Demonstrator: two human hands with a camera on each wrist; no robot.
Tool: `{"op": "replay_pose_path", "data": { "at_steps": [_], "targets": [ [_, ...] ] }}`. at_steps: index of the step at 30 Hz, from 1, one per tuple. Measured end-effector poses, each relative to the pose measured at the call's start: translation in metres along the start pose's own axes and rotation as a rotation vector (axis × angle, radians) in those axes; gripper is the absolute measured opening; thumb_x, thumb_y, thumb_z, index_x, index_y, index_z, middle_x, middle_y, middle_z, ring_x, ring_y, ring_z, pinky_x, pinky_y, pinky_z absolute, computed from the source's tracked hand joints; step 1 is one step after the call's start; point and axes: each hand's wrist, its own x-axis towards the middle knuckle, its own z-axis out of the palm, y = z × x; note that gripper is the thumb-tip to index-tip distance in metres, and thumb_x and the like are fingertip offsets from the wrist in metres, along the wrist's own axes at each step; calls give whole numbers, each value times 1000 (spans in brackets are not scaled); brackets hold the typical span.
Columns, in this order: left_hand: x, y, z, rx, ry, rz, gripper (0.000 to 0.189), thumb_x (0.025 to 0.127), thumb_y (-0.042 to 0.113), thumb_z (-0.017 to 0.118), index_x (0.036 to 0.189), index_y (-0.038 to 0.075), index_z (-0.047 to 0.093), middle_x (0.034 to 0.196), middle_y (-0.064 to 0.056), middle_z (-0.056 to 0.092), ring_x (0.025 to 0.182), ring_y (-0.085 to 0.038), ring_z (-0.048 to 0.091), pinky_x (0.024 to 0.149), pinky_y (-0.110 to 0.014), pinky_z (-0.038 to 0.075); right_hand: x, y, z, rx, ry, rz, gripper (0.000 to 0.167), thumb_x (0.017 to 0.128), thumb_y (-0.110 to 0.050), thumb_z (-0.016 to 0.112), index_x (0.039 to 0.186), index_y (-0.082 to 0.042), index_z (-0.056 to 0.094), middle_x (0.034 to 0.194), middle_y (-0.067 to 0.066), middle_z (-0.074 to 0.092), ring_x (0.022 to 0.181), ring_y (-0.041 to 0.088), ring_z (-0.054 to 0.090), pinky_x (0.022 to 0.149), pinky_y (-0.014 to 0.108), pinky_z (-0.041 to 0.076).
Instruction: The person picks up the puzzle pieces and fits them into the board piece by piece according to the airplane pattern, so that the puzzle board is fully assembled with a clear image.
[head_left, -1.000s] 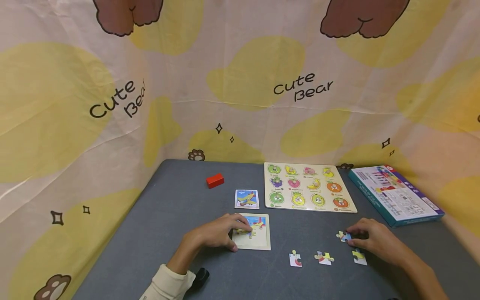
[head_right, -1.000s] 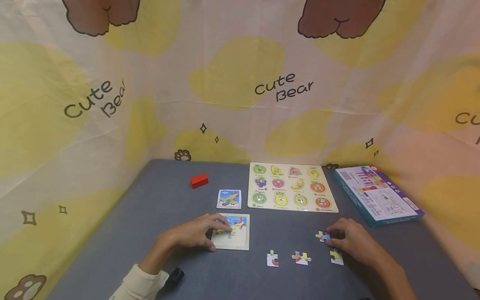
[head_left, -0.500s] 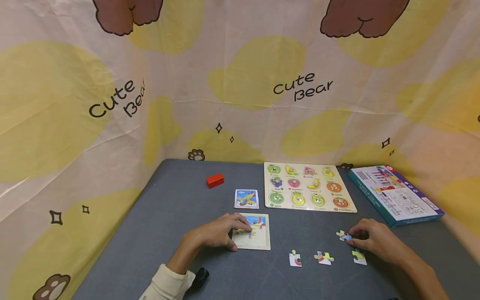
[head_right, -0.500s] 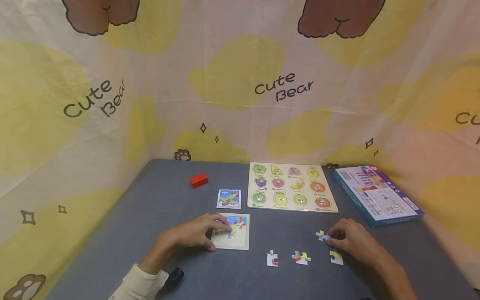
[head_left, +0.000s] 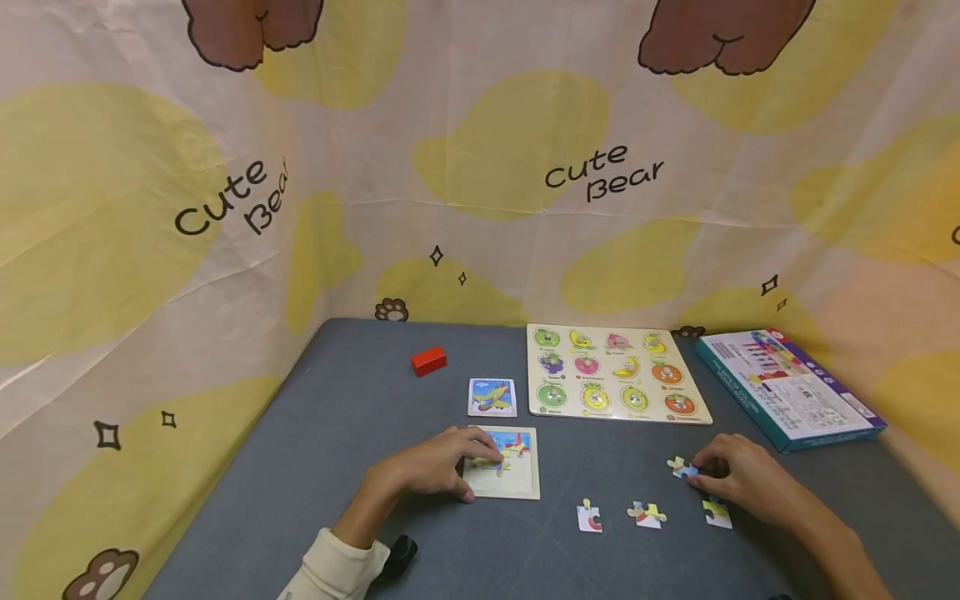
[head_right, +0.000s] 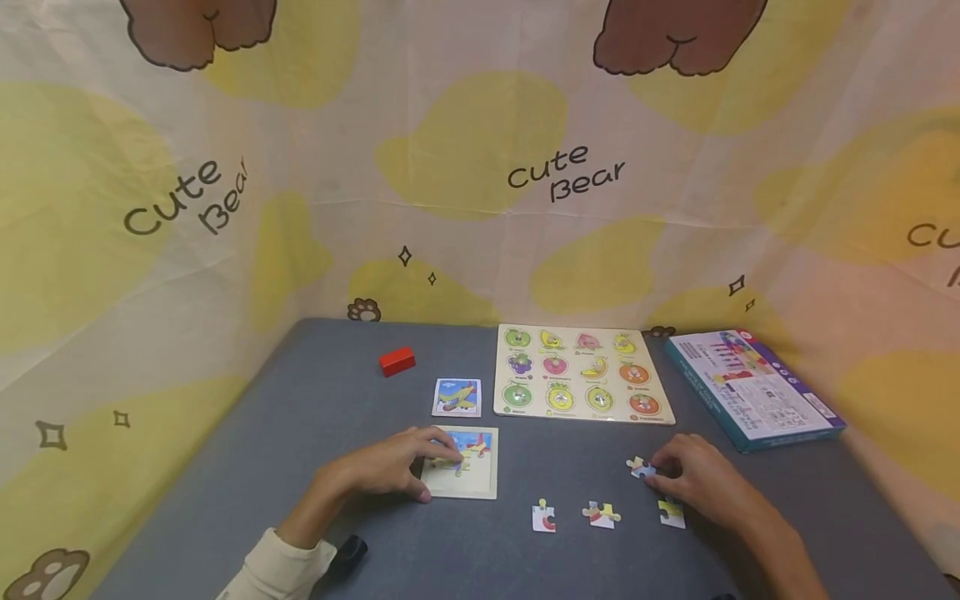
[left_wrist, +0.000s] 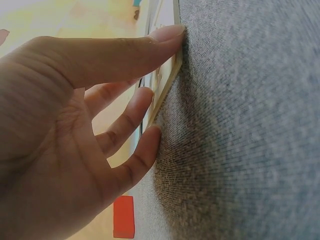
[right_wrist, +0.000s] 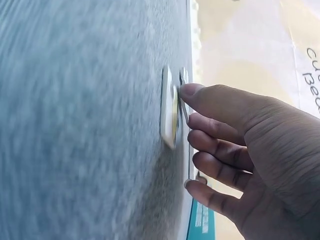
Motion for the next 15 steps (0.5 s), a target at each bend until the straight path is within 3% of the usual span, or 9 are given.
{"op": "replay_pose_path", "data": {
  "at_steps": [15],
  "targets": [
    [0, -1, 0, -5, 2, 5, 58, 85, 7, 87, 140, 17, 71, 145, 6, 56, 130, -21, 44, 108, -40, 42, 24, -49, 12, -3, -19, -107, 22, 88, -37, 86, 97, -20, 77, 96, -10, 63, 92, 11, 55, 83, 40, 52]
  ]
}}
